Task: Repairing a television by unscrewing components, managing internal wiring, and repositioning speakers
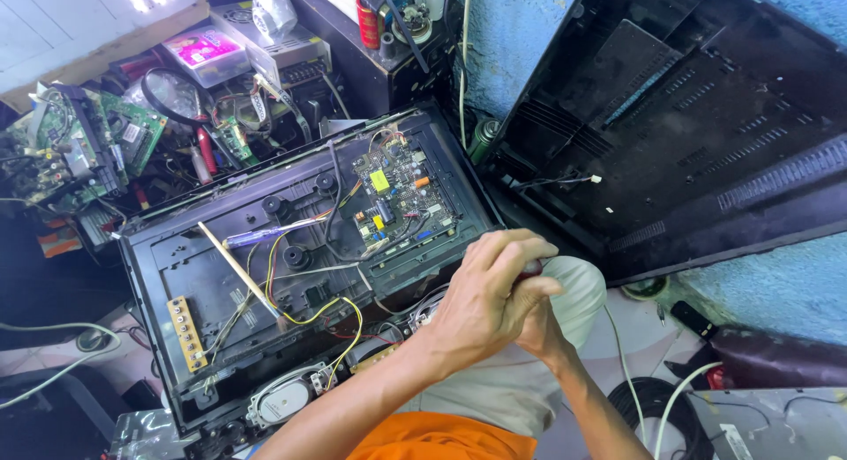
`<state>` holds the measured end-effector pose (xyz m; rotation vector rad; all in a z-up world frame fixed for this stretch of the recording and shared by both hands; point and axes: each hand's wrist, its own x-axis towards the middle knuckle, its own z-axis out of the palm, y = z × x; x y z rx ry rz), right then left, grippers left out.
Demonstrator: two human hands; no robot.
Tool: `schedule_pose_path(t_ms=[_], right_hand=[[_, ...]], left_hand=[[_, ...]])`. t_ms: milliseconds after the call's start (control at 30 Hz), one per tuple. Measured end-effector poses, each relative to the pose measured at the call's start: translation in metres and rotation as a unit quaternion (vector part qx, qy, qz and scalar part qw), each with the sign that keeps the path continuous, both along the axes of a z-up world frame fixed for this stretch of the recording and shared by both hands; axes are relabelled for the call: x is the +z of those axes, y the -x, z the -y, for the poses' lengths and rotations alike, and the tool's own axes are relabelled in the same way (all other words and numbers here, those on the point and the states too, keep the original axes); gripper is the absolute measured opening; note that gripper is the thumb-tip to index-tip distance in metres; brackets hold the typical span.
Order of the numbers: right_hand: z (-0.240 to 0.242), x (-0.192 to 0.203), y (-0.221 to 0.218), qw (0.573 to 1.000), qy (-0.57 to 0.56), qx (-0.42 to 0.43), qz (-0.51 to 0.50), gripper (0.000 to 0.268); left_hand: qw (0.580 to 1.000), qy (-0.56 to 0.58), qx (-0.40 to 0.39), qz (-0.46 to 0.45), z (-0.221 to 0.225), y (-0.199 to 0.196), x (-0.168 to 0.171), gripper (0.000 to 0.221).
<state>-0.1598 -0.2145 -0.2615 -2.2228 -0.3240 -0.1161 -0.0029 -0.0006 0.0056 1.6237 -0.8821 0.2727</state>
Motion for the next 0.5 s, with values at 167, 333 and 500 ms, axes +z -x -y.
schedule_pose_path(t_ms=[167,333,500], right_hand=[[0.005,0.005,-0.008,1.0,0.003,0.002,0.007,0.014],[0.011,0.006,-0.015,1.0,0.008,0.005,0.012,0.014],[0.016,0.01,-0.024,1.0,0.014,0.004,0.021,0.014]], left_hand=[[0.993,0.02,-0.01,-0.113,-0.005,0.013,0.013,0.028],[0.981,0.031,-0.055,-0.181,-0.003,0.004,0.011,0.021],[0.962,0.019,-0.19,-0.198,-0.005,-0.022,0.001,0.036]])
